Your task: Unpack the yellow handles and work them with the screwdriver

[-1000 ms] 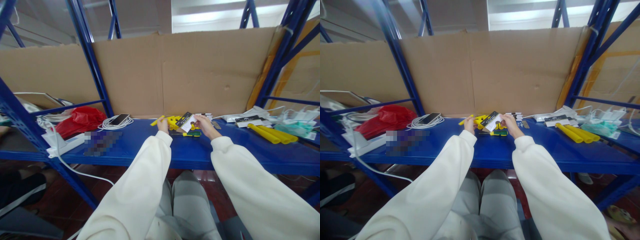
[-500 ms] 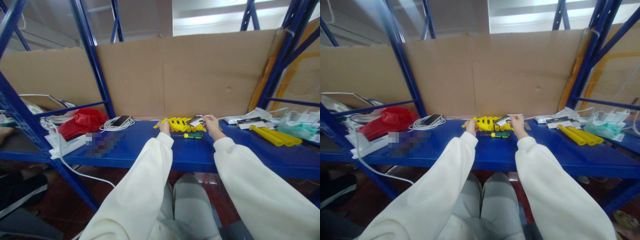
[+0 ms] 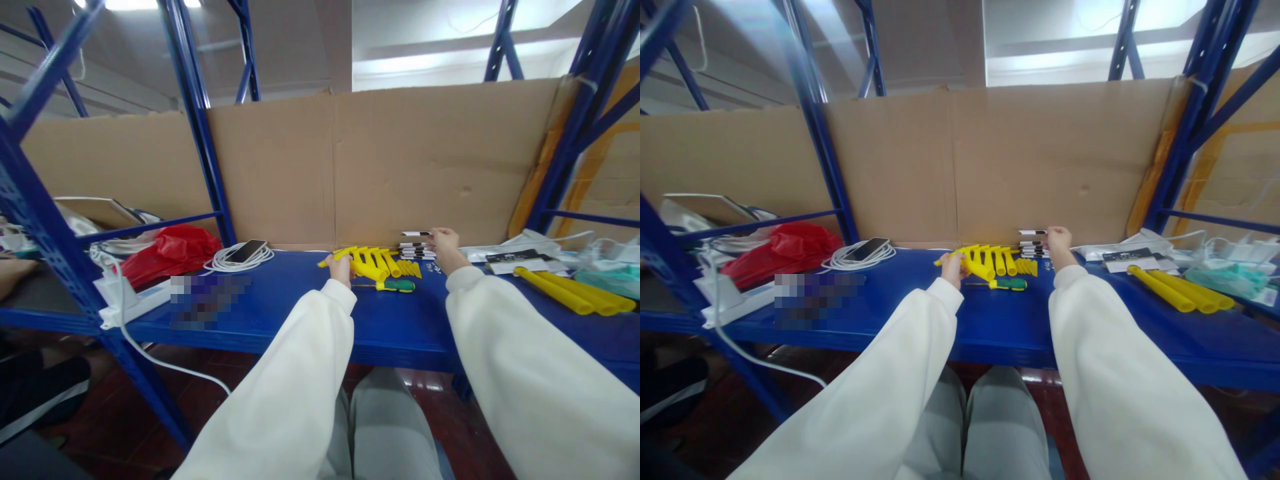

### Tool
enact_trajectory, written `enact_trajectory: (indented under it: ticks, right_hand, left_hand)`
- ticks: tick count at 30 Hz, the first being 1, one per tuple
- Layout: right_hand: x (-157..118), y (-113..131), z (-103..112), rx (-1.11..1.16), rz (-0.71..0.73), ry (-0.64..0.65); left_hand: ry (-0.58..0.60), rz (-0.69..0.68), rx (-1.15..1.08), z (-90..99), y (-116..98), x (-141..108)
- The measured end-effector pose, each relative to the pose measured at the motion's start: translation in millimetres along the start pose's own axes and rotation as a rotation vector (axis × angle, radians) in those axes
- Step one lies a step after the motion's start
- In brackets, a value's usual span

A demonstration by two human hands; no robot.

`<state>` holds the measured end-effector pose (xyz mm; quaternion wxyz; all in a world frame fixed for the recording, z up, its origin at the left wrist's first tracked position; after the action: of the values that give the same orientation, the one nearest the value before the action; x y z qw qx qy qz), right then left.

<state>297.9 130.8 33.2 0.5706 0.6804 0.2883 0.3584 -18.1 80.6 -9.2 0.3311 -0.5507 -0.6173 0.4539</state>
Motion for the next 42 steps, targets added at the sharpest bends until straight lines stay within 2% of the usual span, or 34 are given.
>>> enact_trajectory:
  ticks: [6, 15, 18, 21, 23, 26, 28, 30, 38, 42]
  right_hand:
    - [2.7, -22.3, -3.2, -0.058, -0.142, 0.137]
    - [0.9, -28.1, 4.9, -0.048, -0.083, 0.109]
    - [-5.4, -20.6, -1.8, -0.099, -0.013, 0.136]
    - [-23.4, -10.6, -17.2, -0.257, 0.12, 0.249]
    - [-43.0, -4.0, -32.1, -0.424, 0.268, 0.375]
    - [-79.1, -4.8, -58.1, -0.692, 0.485, 0.665]
    - [-98.0, -13.7, -69.0, -0.823, 0.529, 0.852]
    - [-107.5, -21.2, -72.6, -0.903, 0.531, 0.956]
    - [-112.0, -27.3, -73.1, -1.02, 0.591, 1.013]
    - [-113.0, -27.6, -74.1, -1.101, 0.661, 0.97]
  left_hand:
    - [0.035, 0.029, 0.046, -4.2, 1.7, -2.7]
    - [0.022, 0.024, 0.068, -3.5, 1.9, -0.5]
    - [0.023, 0.002, 0.065, -4.1, 0.4, 0.0]
    - [0.047, -0.035, 0.059, -5.8, -1.2, 1.8]
    - [0.068, -0.037, 0.051, -7.0, -0.6, 3.8]
    - [0.117, -0.002, 0.007, -9.9, 2.2, 6.7]
    - [0.161, 0.028, -0.025, -13.0, 3.8, 7.3]
    - [0.202, 0.052, -0.032, -15.9, 4.7, 6.4]
    - [0.26, 0.085, 0.013, -19.1, 6.0, -0.3]
    - [0.28, 0.084, 0.046, -19.9, 5.6, -0.8]
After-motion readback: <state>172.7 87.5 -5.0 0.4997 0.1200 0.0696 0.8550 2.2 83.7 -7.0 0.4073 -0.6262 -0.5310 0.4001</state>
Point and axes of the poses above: each hand's wrist, its own x-axis towards the middle knuckle, its own z-axis out of the back of the hand, y = z × x, the point moved 7 cm from there along x, towards the middle knuckle, and after that the axes turned 8 degrees about y, right-handed, at the moved point
